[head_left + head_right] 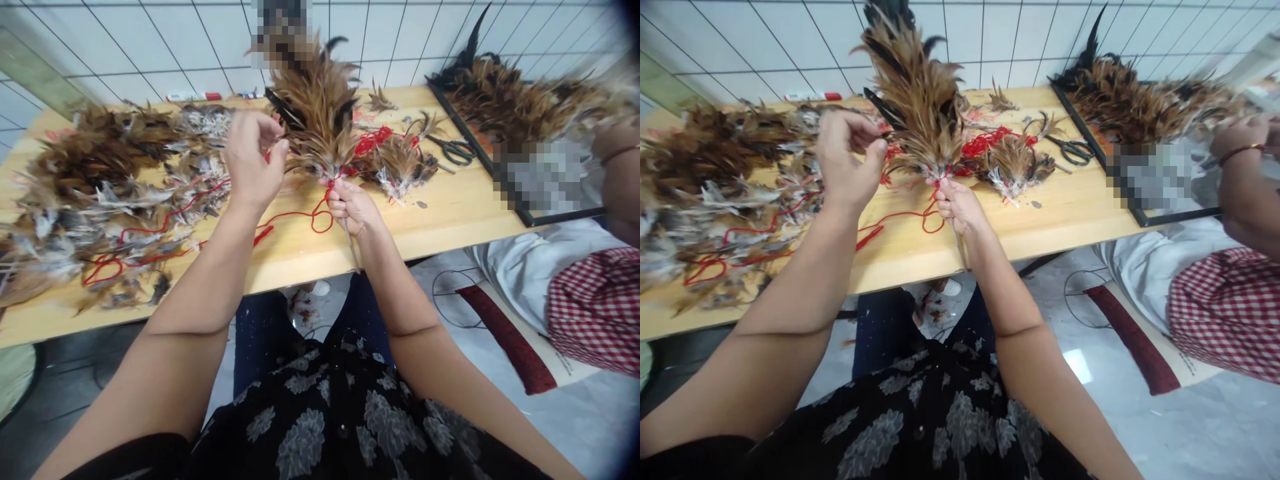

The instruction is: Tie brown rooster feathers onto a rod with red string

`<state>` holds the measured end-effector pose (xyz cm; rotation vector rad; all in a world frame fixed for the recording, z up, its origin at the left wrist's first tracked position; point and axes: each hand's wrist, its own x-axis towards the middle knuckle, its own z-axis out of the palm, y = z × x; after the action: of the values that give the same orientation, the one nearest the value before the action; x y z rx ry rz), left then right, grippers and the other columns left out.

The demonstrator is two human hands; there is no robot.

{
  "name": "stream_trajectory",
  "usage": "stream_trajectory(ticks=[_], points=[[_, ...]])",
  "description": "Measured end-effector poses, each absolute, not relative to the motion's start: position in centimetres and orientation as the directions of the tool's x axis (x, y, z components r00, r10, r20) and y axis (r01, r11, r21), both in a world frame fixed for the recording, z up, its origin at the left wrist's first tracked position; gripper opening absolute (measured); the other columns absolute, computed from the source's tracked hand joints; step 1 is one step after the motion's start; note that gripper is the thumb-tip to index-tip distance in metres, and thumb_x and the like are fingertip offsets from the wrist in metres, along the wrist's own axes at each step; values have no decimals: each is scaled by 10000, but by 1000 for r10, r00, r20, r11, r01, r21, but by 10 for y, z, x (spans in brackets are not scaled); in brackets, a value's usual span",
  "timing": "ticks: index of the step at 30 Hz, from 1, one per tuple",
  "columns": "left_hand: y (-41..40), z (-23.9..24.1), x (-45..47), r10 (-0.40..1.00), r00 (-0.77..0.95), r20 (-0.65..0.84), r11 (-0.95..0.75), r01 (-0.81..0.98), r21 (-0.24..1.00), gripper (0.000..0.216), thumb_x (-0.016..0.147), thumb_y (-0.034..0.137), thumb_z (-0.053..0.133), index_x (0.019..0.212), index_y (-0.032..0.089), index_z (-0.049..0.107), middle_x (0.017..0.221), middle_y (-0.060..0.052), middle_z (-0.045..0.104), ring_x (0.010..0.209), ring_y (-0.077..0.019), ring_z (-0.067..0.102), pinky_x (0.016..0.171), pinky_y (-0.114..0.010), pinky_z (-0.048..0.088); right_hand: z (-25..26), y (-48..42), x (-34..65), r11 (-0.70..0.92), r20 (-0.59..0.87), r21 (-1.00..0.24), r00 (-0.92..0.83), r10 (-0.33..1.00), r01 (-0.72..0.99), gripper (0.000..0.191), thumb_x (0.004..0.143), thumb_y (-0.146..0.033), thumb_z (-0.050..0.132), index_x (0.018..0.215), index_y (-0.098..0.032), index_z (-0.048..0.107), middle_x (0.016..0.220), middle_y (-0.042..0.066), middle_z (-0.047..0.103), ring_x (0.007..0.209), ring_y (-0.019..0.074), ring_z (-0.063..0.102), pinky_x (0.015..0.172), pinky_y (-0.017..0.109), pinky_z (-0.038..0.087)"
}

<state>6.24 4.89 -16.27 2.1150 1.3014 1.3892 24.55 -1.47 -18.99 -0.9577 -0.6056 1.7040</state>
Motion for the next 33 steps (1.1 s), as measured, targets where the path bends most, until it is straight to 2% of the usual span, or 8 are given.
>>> stream_trajectory(ticks=[3,6,10,15,20,26,29,33], points=[[49,-177,74,903,243,354,-426,404,810,311,908,500,694,873,212,582,796,-6,617,820,-167,530,737,-347,406,-190,-15,247,-296,-284,-755,-114,952,-585,194,1105,-244,498,958,-147,580,577,-106,384,436,8,189,431,109,128],[39,-185,89,904,360,230,-353,326,877,267,860,448,667,810,188,632,758,-25,639,720,-162,506,695,-319,373,-188,-17,246,-282,-286,-741,-93,954,-609,226,1105,-221,491,891,-159,534,568,-106,384,438,9,183,433,112,122],[28,-187,99,911,331,244,-357,341,870,263,857,433,667,790,179,648,727,-11,617,676,-148,480,676,-300,340,-184,-20,245,-251,-283,-726,-55,958,-640,278,1096,-197,508,825,-177,449,567,-105,396,438,6,194,437,114,115],[21,-179,104,918,206,339,-394,370,841,189,865,290,659,725,189,581,669,13,544,640,-139,449,662,-298,339,-183,-22,244,-267,-276,-715,-89,957,-646,300,1123,-166,392,829,-171,451,548,-102,411,418,5,209,431,114,113],[11,-171,111,927,168,336,-375,373,849,148,853,238,684,739,188,604,662,19,558,617,-136,453,658,-295,365,-188,-21,240,-250,-267,-746,-67,962,-617,269,1068,-190,558,820,-173,456,551,-106,426,418,-3,226,431,111,120],[14,-176,115,952,89,294,-305,399,865,214,828,246,733,692,193,577,626,29,541,607,-134,449,668,-296,374,-192,-21,234,-248,-250,-791,-75,965,-559,195,1037,-197,600,859,-153,531,562,-96,459,418,-4,261,433,115,139],[17,-178,115,956,64,287,-289,389,875,229,820,211,722,669,196,550,619,34,536,609,-132,451,666,-292,375,-194,-20,231,-240,-241,-811,-70,968,-533,276,981,-249,707,818,-167,500,573,-99,458,422,-8,260,436,122,135],[17,-179,116,963,62,262,-267,354,896,238,820,175,718,660,195,543,609,39,532,597,-125,450,664,-286,380,-194,-20,228,-244,-258,-814,-48,965,-527,313,1010,-237,664,778,-171,464,563,-97,454,414,-7,257,427,122,139]])
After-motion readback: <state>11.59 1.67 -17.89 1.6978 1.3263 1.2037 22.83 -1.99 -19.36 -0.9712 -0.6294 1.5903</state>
